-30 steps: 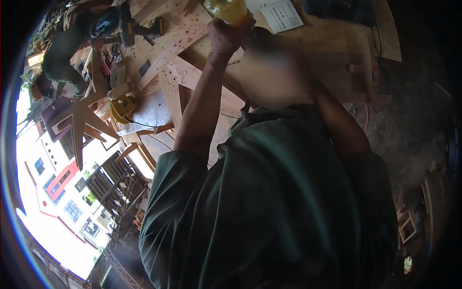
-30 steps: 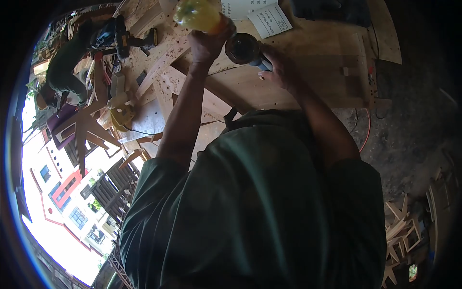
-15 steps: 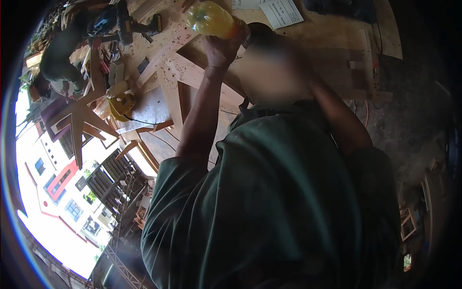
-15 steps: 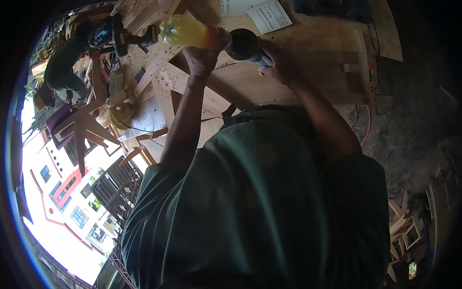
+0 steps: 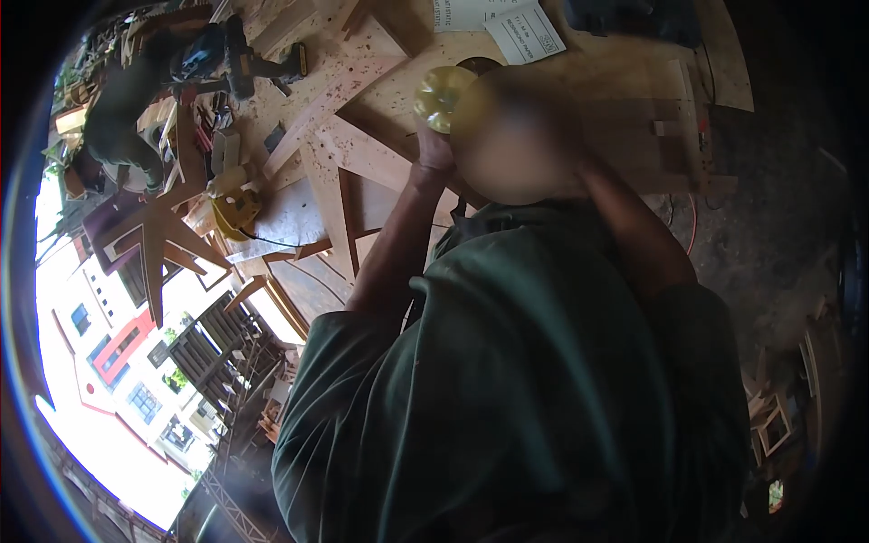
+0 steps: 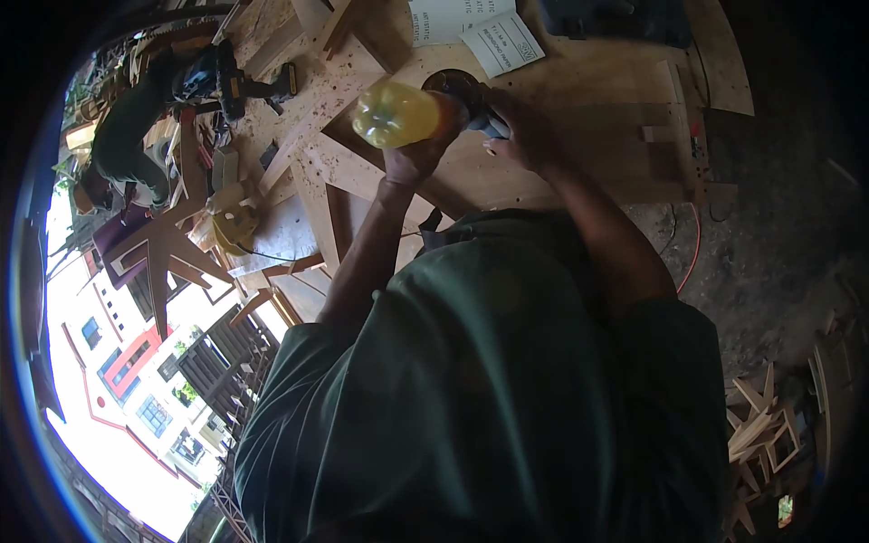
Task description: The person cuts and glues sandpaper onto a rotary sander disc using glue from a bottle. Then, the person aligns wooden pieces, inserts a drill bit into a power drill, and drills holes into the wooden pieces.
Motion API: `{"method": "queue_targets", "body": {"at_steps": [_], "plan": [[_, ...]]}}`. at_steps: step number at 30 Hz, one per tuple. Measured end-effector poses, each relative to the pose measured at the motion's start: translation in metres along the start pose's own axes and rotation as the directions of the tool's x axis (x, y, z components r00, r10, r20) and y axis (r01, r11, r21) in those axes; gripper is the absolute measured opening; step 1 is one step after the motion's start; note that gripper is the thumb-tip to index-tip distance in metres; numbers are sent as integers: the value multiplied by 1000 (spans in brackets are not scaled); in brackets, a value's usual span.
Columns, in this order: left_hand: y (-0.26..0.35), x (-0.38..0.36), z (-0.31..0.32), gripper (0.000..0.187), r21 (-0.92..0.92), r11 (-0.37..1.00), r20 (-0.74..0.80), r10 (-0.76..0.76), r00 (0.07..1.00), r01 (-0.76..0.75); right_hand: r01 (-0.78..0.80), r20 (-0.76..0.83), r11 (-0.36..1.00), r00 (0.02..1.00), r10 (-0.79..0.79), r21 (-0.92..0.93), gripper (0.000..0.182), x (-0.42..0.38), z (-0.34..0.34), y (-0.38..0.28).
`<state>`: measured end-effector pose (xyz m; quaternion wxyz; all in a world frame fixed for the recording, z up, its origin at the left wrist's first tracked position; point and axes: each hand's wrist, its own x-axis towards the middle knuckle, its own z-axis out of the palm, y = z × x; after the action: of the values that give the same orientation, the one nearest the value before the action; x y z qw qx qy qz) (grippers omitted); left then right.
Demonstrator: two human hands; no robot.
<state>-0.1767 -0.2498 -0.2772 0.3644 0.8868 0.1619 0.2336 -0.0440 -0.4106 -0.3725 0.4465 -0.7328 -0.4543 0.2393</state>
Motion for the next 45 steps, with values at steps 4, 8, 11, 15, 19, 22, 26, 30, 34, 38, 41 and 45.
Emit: {"method": "queue_targets", "body": {"at_steps": [4, 8, 11, 15, 19, 22, 26, 30, 34, 38, 41, 45], "plan": [[-24, 30, -12, 27, -367, 900, -132, -299, 945, 234, 19, -50, 1000, 999, -20, -24, 87, -8, -1, -2], [-33, 58, 9, 32, -61, 985, -57, -162, 985, 158, 29, -16, 1000, 999, -29, 4, 86, -8, -6, -4], [4, 34, 8, 37, -86, 993, -83, 70, 994, -78, -15, 18, 999, 1000, 14, 40, 85, -6, -4, -5], [-4, 5, -5, 34, -436, 862, 50, -266, 963, 260, -24, -26, 999, 999, 23, -27, 85, -5, -12, -7], [-13, 27, 2, 35, -197, 971, -14, -142, 990, 137, 1, 0, 999, 1000, -2, 47, 86, -6, -11, -11], [1, 22, 16, 38, 26, 1000, 67, 3, 998, -5, 30, -5, 999, 1000, -30, 30, 86, -5, -5, -1], [-1, -11, 0, 36, -42, 995, 163, -79, 983, 87, -7, 1, 1000, 1000, 7, -7, 86, -6, -5, -4], [-2, -11, -2, 32, 86, 996, 134, 1, 991, -13, -5, 8, 1000, 1000, 5, 23, 85, -7, 1, 2], [2, -9, 14, 30, 67, 995, 79, 65, 995, -71, -20, 21, 1000, 1000, 19, 22, 84, -5, -5, -4], [-3, 2, 20, 39, -60, 998, 89, 24, 996, -19, 4, 3, 1000, 1000, -4, 15, 84, -4, 4, 5], [-19, 29, 40, 42, -48, 998, 6, 38, 999, -37, 6, 15, 1000, 1000, -6, 14, 85, -3, -2, 1], [-4, 39, 34, 45, -54, 996, -43, -74, 996, 71, 15, 7, 1000, 1000, -15, 26, 88, -7, 3, 7]]}}
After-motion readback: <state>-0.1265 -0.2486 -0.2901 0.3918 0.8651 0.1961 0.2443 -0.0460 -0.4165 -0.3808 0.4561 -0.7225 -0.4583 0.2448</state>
